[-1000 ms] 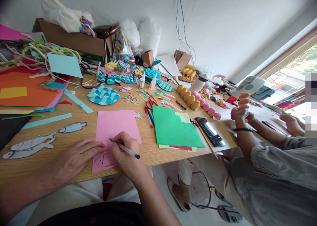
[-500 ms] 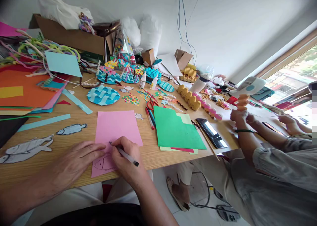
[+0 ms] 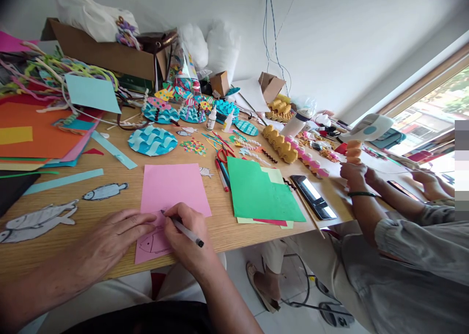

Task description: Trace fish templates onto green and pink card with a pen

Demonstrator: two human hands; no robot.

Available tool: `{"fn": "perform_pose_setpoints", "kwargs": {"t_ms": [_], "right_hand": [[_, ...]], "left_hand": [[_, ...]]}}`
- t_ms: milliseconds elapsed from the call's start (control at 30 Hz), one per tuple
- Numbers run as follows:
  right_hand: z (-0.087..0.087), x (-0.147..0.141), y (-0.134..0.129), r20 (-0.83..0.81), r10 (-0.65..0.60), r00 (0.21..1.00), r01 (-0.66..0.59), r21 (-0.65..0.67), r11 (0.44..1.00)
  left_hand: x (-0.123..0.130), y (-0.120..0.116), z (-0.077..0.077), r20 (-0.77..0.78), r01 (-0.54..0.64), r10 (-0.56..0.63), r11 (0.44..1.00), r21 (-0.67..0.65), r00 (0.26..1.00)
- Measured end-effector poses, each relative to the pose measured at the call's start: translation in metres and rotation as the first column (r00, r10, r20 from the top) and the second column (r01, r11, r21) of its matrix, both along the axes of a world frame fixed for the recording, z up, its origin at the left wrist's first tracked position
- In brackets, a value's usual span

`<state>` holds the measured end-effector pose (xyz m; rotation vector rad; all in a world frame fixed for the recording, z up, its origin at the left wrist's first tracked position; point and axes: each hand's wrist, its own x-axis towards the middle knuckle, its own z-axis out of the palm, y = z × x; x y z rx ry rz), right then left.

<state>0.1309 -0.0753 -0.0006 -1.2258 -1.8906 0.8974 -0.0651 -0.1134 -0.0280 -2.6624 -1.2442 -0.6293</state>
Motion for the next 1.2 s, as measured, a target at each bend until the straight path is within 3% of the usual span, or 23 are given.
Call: {"fn": "perform_pose_setpoints", "kwargs": {"t_ms": [567,1200], "right_hand": [[0.0007,0.0007,-0.0004,-0.002,0.004,1.000,-0.004,0.004,1.000],[-0.0009,-0.0002,-0.0004,-0.019,-0.019,1.000,0.019,-0.011,1.000]], "left_hand": [[-0.0005,-0.0012,-0.0026,0.035,-0.014,0.016,0.998,-0.069,0.999],[0.0003,0.0007,0.0036,0.030,0.011,-0.012,1.000,0.025,0.999]]}}
